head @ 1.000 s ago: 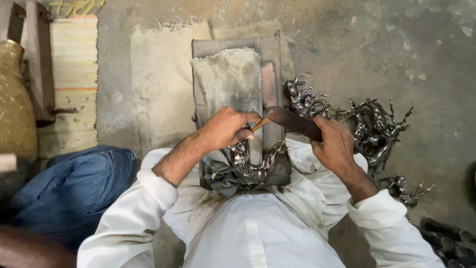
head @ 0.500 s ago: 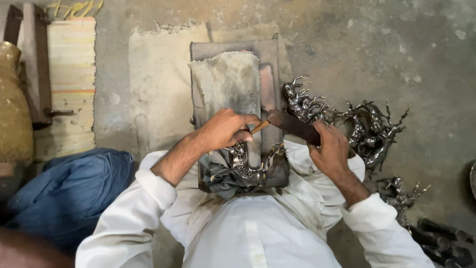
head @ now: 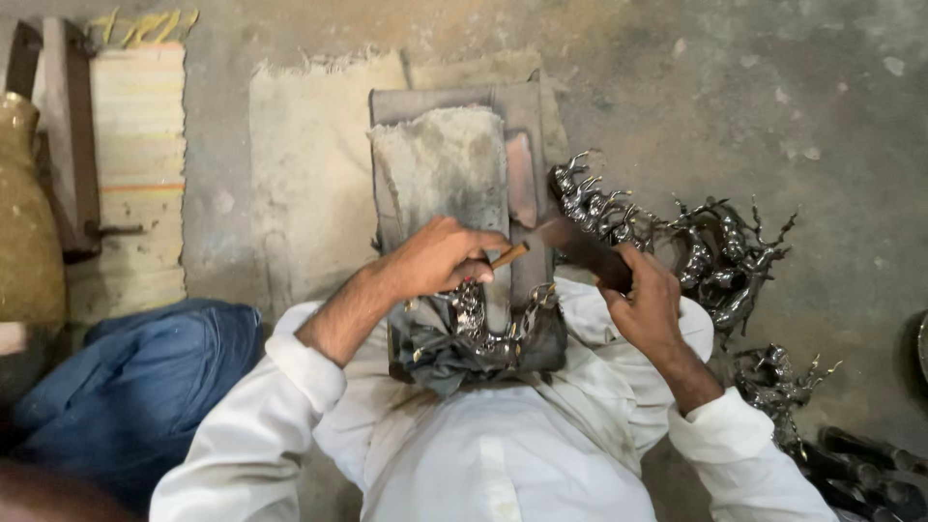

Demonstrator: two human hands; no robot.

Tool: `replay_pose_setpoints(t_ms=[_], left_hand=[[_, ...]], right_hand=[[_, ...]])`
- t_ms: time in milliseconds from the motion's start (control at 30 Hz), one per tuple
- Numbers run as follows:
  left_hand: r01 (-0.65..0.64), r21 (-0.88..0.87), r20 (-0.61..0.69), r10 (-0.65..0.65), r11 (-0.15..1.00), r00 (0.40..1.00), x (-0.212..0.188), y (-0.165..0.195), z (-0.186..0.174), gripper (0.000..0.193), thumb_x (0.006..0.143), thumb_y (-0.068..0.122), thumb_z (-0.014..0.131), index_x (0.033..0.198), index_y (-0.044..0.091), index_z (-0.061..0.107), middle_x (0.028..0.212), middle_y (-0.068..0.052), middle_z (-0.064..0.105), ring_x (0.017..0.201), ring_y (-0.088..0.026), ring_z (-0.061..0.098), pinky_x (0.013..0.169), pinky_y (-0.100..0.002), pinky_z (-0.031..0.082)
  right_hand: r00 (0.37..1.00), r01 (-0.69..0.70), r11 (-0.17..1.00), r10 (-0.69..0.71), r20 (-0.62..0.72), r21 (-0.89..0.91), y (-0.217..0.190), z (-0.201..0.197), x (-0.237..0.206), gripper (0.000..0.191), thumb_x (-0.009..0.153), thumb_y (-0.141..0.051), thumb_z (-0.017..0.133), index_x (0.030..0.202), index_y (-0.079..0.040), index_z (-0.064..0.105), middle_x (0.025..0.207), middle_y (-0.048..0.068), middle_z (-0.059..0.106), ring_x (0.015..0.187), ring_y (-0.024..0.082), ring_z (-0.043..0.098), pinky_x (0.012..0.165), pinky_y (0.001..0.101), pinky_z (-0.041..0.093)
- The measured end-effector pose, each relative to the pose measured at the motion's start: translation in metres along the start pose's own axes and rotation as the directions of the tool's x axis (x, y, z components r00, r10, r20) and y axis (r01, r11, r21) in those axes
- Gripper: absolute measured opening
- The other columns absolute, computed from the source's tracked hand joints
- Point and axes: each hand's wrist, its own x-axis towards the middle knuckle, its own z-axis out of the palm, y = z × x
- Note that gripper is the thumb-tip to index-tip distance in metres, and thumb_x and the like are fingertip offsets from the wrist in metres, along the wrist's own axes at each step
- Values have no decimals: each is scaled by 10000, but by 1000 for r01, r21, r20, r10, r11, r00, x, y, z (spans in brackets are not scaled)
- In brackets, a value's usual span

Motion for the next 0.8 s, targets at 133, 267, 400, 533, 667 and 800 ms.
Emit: replay_pose_setpoints(t_ms=[133,267,400,533,667,800], left_hand=[[-21,4,-19,21,1000,1000,1,0,0,449,811,163,815,1233,102,676,928,-127,762,851,-335,746,716,-461,552],[-36,7,13,36,999,999,3,-2,-2,435,812,150,806,1227,112,683,905,-117,763,845,-331,744,713,-458,548],[-46,-20,26,47,999,999,3,-3,-2,433,813,139,800,1228,113,680,893,-105,771,842,-322,750,710,-459,544],[-54,-29,24,54,998,998,4,-4,-1,416,823,143,799,1222,108,683,880,-111,765,824,-322,750,700,-459,540],[-63,-8,50,63,998,997,5,-5,-3,435,808,153,807,1228,124,695,837,-121,762,796,-343,735,680,-462,530],[-103,-18,22,103,995,994,5,-4,-3,411,827,146,796,1223,118,690,876,-110,775,819,-343,741,684,-462,529]], right_hand=[[987,-157,983,153,42,96,-8,-7,0,330,819,-120,780,1105,-36,638,878,150,684,756,312,668,680,415,509],[943,-334,933,328,65,133,-12,-10,0,346,823,-136,782,1117,-59,616,832,148,671,734,368,632,668,454,492],[996,82,990,-87,-35,-115,-9,-10,-6,363,753,-63,755,1101,-71,653,914,125,698,844,317,658,735,412,506],[964,-265,937,265,29,228,-4,-4,-11,337,832,-128,783,1119,-73,615,887,93,699,755,277,665,676,383,522],[954,-288,916,300,2,280,-3,-2,-13,325,835,-115,781,1123,-84,632,918,79,705,766,225,665,697,396,513],[994,-72,984,84,69,-165,-5,-4,-14,387,732,-32,776,1103,-83,676,887,117,709,841,307,664,752,439,511]])
